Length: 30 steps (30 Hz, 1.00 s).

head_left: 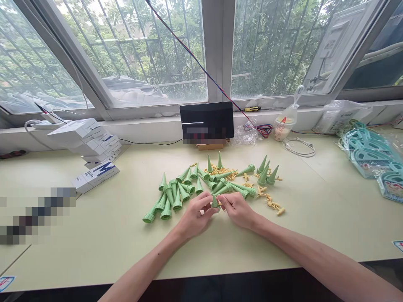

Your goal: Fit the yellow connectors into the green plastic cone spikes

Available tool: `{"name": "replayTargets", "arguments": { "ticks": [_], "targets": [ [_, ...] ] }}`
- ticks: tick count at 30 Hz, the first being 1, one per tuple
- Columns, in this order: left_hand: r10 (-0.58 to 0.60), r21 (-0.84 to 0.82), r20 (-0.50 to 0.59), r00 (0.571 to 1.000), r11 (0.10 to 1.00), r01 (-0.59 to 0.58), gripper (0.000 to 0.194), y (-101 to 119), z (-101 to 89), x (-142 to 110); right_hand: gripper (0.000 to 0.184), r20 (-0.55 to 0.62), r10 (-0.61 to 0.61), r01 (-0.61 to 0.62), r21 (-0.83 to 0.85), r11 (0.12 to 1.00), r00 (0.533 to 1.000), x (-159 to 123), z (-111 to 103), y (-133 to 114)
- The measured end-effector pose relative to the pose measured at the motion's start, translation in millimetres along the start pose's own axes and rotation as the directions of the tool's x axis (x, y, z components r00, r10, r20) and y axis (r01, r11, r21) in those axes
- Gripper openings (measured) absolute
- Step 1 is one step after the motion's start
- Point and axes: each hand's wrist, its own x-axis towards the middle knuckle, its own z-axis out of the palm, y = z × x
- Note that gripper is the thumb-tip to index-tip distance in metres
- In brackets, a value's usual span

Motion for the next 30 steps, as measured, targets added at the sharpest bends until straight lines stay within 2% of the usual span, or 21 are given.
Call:
{"name": "replayTargets", "arguments": {
  "ticks": [3, 7, 10, 12, 14, 17, 19, 23, 27, 30],
  "targets": [
    [0.007, 0.006, 0.009, 1.0, 1.0, -0.007, 0.015, -0.2, 0.4, -0.4, 0.049, -0.003, 0.001, -0.001, -0.002, 1.0, 1.0, 0.2, -0.1, 0.2],
    [-0.083, -0.135, 0.022, 0.996, 0.987, 0.086, 0.016, -0.7, 1.2, 0.4, 0.05, 0.011, -0.016, 0.016, -0.016, 1.0, 1.0, 0.0, -0.4, 0.2],
    [-0.175, -0.303, 0.112, 0.978, 0.931, 0.202, 0.021, -0.5, 0.7, 1.1, 0.049, 0.013, -0.03, 0.03, -0.021, 0.999, 0.999, -0.5, -0.4, 0.1],
    [-0.196, -0.361, 0.164, 0.967, 0.9, 0.244, 0.024, -0.1, 0.1, 1.4, 0.048, 0.011, -0.032, 0.032, -0.022, 0.999, 0.999, -0.8, -0.4, 0.2],
    [-0.178, -0.321, 0.14, 0.974, 0.922, 0.215, 0.022, 0.3, -0.3, 1.4, 0.048, 0.014, -0.032, 0.032, -0.024, 0.999, 0.999, -0.7, -0.5, 0.2],
    [-0.078, -0.136, 0.035, 0.996, 0.987, 0.082, 0.018, 0.6, -0.6, 0.8, 0.05, 0.015, -0.02, 0.02, -0.013, 1.0, 1.0, -0.2, -0.4, 0.0],
    [-0.009, -0.021, -0.002, 1.0, 1.0, 0.009, 0.02, 0.8, -0.5, 0.3, 0.05, 0.006, -0.006, 0.006, -0.002, 1.0, 1.0, 0.1, -0.2, -0.5],
    [0.016, 0.022, -0.001, 1.0, 1.0, -0.016, 0.022, 1.8, 0.0, 0.3, 0.05, -0.008, -0.001, 0.001, -0.002, 1.0, 1.0, 0.0, 0.2, -1.4],
    [-0.079, -0.136, 0.027, 0.997, 0.987, 0.082, 0.02, 0.8, 0.3, 1.2, 0.048, 0.009, -0.017, 0.017, -0.005, 1.0, 1.0, -0.1, -0.1, -0.7],
    [-0.196, -0.322, 0.157, 0.968, 0.917, 0.238, 0.027, -2.2, -0.1, 1.0, 0.048, 0.024, -0.022, 0.022, -0.015, 1.0, 0.999, -0.3, -0.4, 0.2]
  ]
}}
